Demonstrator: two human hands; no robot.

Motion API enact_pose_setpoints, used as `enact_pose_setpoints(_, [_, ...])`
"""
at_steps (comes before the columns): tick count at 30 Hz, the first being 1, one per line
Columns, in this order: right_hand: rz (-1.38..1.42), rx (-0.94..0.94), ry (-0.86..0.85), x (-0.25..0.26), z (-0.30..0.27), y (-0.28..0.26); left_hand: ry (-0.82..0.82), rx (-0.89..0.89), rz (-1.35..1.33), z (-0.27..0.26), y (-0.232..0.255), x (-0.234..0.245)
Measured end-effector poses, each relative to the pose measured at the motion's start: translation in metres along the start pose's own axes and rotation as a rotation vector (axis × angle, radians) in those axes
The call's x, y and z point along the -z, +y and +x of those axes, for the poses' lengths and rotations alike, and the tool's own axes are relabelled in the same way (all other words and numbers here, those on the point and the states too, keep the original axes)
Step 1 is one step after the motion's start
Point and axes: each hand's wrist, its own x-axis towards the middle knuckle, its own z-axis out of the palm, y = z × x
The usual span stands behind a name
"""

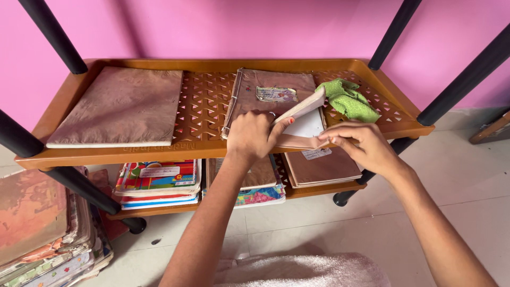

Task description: The person wipes the covers of several notebooks one by one with a cloth and organizes them on a shelf.

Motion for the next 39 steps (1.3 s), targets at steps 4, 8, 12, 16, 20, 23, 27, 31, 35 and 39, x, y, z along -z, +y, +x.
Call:
enact_pose_setpoints(4, [0.085,-0.048,-0.068,-0.005,0.018,0.009,-0.015,-0.040,-0.053,0.000,0.000,0.003])
enact_pose_setpoints(8, [0.244,-0.200,-0.074,-0.013,0.026,0.019,-0.076,-0.052,-0.026,0.000,-0.003,0.006])
enact_pose_setpoints(12, [0.084,-0.075,0.037,-0.015,0.013,0.016,-0.121,-0.057,-0.007,0.000,-0.003,0.008])
enact_pose_setpoints(16, [-0.031,0.028,0.081,-0.010,-0.004,0.003,-0.072,-0.112,-0.019,-0.002,-0.002,0.011])
enact_pose_setpoints(20, [-0.157,0.207,0.205,-0.013,-0.013,-0.001,-0.086,-0.112,-0.019,-0.003,0.001,0.014])
enact_pose_setpoints(23, [-0.324,0.241,0.255,-0.019,-0.021,-0.001,-0.085,-0.132,-0.013,-0.004,0.005,0.018])
enact_pose_setpoints(27, [-0.408,0.185,0.362,-0.038,-0.032,0.001,-0.247,-0.146,0.164,-0.004,0.009,0.022])
enact_pose_setpoints(31, [-0.366,0.125,0.474,-0.046,-0.032,0.009,-0.272,-0.287,0.422,-0.006,0.011,0.009])
enact_pose_setpoints(35, [-0.392,0.225,0.476,-0.017,-0.020,0.028,-0.277,-0.303,0.404,-0.005,0.006,0.002])
enact_pose_setpoints(39, [-0.781,0.127,0.412,-0.004,0.010,0.055,-0.411,-0.216,0.343,0.000,0.015,0.012])
